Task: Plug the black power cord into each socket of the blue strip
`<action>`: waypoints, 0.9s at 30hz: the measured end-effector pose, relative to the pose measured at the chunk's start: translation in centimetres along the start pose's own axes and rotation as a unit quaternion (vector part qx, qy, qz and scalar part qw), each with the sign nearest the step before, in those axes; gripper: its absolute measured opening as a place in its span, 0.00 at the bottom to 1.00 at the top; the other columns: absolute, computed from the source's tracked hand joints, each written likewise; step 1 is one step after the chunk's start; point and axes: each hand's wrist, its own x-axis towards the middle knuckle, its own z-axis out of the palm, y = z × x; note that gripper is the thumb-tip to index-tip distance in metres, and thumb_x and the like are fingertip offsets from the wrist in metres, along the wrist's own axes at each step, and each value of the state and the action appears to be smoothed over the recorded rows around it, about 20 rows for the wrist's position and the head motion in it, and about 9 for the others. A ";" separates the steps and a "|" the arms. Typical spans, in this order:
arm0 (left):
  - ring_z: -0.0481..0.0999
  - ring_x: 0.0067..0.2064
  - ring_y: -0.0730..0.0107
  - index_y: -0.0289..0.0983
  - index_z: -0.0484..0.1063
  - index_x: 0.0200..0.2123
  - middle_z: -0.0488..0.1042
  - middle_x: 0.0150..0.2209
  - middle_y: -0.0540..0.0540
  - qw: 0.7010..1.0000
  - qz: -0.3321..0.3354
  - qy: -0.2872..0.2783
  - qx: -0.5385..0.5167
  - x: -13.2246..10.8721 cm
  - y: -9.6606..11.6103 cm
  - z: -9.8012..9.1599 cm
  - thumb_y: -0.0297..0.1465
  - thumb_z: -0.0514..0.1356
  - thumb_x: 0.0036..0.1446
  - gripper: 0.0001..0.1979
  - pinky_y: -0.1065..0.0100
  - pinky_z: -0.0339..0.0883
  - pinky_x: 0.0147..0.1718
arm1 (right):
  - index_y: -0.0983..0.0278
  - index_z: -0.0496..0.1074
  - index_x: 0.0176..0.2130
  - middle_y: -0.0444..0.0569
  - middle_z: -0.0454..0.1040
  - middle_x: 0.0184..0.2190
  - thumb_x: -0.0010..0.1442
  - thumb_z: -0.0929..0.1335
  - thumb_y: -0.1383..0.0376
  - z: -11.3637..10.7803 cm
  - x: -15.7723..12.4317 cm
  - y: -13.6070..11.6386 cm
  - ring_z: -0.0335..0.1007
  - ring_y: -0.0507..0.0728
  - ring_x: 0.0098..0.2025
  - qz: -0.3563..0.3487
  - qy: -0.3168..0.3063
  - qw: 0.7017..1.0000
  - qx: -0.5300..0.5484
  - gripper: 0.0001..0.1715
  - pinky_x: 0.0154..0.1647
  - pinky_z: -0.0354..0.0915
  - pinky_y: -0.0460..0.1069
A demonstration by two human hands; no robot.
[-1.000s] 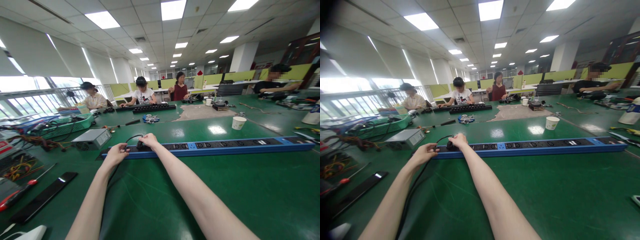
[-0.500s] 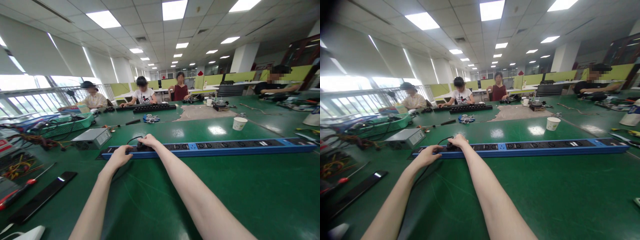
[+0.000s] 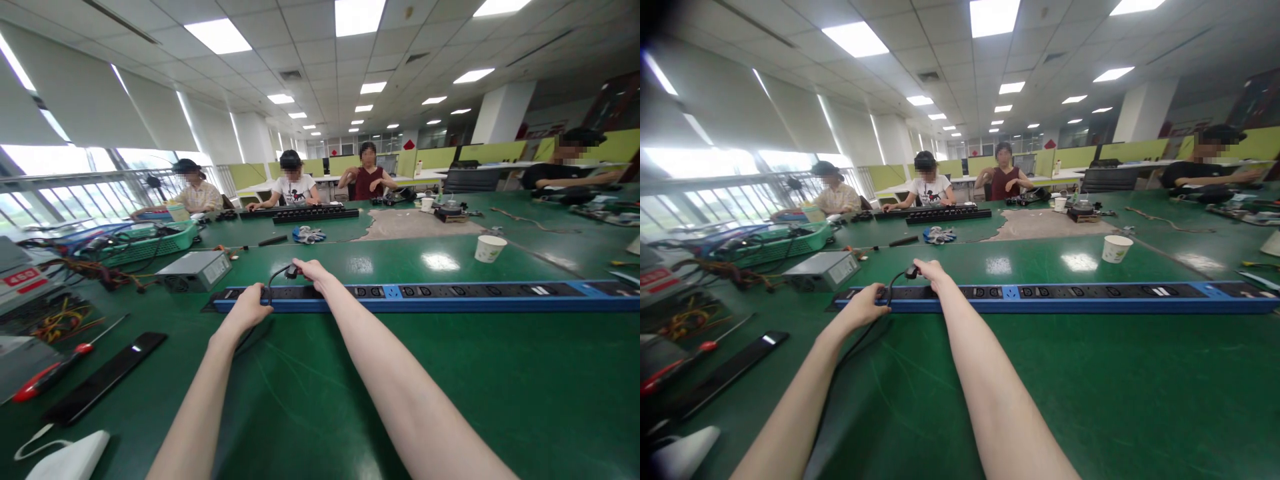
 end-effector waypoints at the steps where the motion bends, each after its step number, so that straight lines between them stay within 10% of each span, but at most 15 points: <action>1: 0.77 0.57 0.54 0.29 0.65 0.60 0.74 0.58 0.31 1.000 0.001 0.000 0.001 -0.1 0.2 0.0 0.28 0.68 0.50 0.34 0.65 0.68 0.55 | 0.69 0.77 0.29 0.48 0.74 0.25 0.61 0.69 0.49 -0.5 0.1 0.2 0.61 0.48 0.25 0.001 -0.005 1.000 0.000 0.25 0.30 0.58 0.45; 27: 0.75 0.59 0.54 0.36 0.72 0.57 0.76 0.57 0.38 0.998 0.057 -0.025 0.027 -0.5 1.7 0.7 0.31 0.65 0.53 0.26 0.62 0.64 0.60 | 0.60 0.79 0.31 0.46 0.79 0.32 0.60 0.68 0.39 -3.0 -2.8 2.0 0.71 0.54 0.34 -0.062 0.006 0.969 -0.238 0.29 0.38 0.59 0.47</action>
